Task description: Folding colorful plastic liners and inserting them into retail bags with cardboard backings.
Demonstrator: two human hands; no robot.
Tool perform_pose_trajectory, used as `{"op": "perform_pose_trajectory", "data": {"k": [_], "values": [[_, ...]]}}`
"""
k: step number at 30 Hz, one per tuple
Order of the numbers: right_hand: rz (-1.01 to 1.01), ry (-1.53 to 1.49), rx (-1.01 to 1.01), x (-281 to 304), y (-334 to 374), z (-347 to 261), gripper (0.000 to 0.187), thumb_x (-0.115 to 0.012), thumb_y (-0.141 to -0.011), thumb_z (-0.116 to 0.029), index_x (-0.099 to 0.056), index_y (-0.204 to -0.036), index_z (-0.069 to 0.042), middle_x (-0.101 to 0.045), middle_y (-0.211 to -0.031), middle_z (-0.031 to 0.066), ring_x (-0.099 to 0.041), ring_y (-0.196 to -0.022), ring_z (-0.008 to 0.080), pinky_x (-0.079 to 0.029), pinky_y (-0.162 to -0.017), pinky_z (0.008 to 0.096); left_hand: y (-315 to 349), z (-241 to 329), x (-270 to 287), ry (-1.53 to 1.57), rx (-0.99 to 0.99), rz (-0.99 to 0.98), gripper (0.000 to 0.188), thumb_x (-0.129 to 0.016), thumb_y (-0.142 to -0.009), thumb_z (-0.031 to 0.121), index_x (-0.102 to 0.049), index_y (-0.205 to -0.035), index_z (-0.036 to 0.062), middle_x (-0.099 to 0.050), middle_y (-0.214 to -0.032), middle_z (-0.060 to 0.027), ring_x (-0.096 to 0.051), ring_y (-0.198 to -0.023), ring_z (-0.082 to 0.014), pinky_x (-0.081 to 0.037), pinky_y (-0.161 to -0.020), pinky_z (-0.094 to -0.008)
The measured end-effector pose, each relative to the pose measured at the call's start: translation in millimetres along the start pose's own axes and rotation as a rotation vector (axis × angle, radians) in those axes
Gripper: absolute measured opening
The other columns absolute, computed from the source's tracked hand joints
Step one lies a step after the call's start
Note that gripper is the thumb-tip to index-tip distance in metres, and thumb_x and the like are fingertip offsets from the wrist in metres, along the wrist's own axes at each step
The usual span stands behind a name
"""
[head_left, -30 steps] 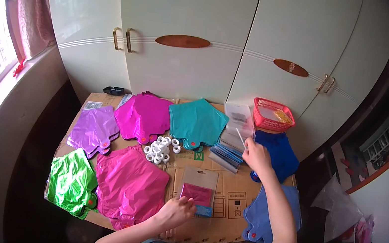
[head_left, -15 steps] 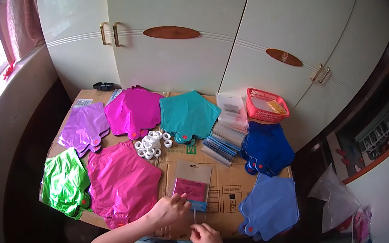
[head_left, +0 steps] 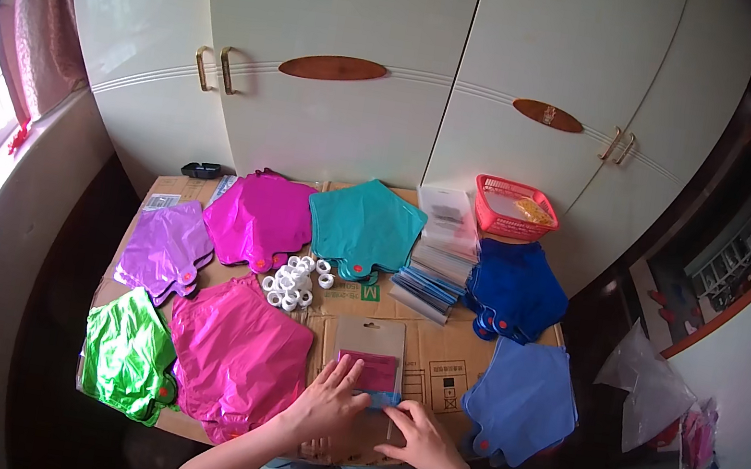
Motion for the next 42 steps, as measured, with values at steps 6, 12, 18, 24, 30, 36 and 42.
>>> {"op": "perform_pose_trajectory", "data": {"k": [6, 12, 18, 24, 30, 36, 42], "values": [[0.055, 0.024, 0.034, -4, 1, 15, 0.042, -0.074, -0.073, -0.021, -0.060, -0.111, -0.006, -0.053, -0.118, 0.0084, -0.056, -0.101, 0.0251, -0.048, -0.085, 0.0353, 3, -8, -19, -0.006, 0.020, -0.024, 0.046, -0.055, -0.080, 0.026, -0.050, -0.123, 0.0123, -0.042, -0.130, -0.0286, -0.042, -0.121, -0.0474, -0.037, -0.100, -0.0524], [0.148, -0.027, -0.063, -6, -15, 25, 0.035, -0.073, -0.073, -0.015, -0.063, -0.105, -0.006, -0.061, -0.100, 0.0068, -0.060, -0.093, 0.0249, -0.050, -0.079, 0.0341, -2, -4, -15, -0.088, 0.035, -0.109, 0.054, -0.053, -0.081, 0.029, -0.045, -0.133, 0.0174, -0.044, -0.131, -0.0265, -0.043, -0.121, -0.0456, -0.038, -0.100, -0.0497], [0.130, -0.146, -0.089, -5, -21, 32, 0.024, -0.072, -0.073, -0.013, -0.066, -0.094, -0.003, -0.062, -0.095, 0.0091, -0.062, -0.083, 0.0262, -0.050, -0.074, 0.0349, -2, -5, -17, -0.096, 0.017, -0.104, 0.054, -0.054, -0.081, 0.029, -0.046, -0.132, 0.0174, -0.045, -0.130, -0.0272, -0.044, -0.120, -0.0461, -0.039, -0.100, -0.0493], [0.094, -0.084, 0.011, -1, -21, 27, 0.016, -0.069, -0.076, -0.009, -0.066, -0.091, -0.003, -0.061, -0.095, 0.0080, -0.062, -0.083, 0.0251, -0.050, -0.074, 0.0342, -1, -4, -16, -0.083, 0.024, -0.109, 0.052, -0.054, -0.081, 0.028, -0.047, -0.131, 0.0173, -0.044, -0.130, -0.0274, -0.044, -0.119, -0.0465, -0.039, -0.099, -0.0494], [0.028, -0.026, 0.061, 5, -29, 19, 0.015, -0.065, -0.080, -0.010, -0.066, -0.093, -0.003, -0.060, -0.100, 0.0088, -0.059, -0.090, 0.0265, -0.049, -0.080, 0.0358, -1, -4, -16, -0.092, 0.029, -0.081, 0.050, -0.054, -0.081, 0.027, -0.048, -0.130, 0.0187, -0.045, -0.129, -0.0264, -0.045, -0.119, -0.0461, -0.039, -0.099, -0.0497], [0.108, 0.195, 0.237, 8, -73, 20, 0.025, -0.061, -0.080, -0.011, -0.058, -0.102, 0.000, -0.060, -0.102, 0.0107, -0.056, -0.099, 0.0266, -0.046, -0.085, 0.0368, -9, -5, -4, -0.064, 0.051, -0.098, 0.051, -0.064, -0.076, 0.033, -0.053, -0.124, 0.0183, -0.049, -0.125, -0.0236, -0.051, -0.113, -0.0387, -0.044, -0.092, -0.0454], [0.092, 0.529, 0.245, -9, -69, 19, 0.028, -0.052, -0.083, -0.015, -0.060, -0.107, -0.004, -0.063, -0.106, 0.0061, -0.057, -0.098, 0.0193, -0.045, -0.081, 0.0341, -14, -2, -8, -0.222, 0.161, -0.146, 0.074, -0.058, -0.075, 0.060, -0.050, -0.125, 0.0059, -0.047, -0.130, -0.0211, -0.045, -0.121, -0.0321, -0.041, -0.093, -0.0408]]}}
Point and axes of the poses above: each hand's wrist, its own y-axis away from the middle knuckle, its own x-axis out of the back of the hand, z = x × y, the point moved 6 cm from there along -y, towards the middle knuckle
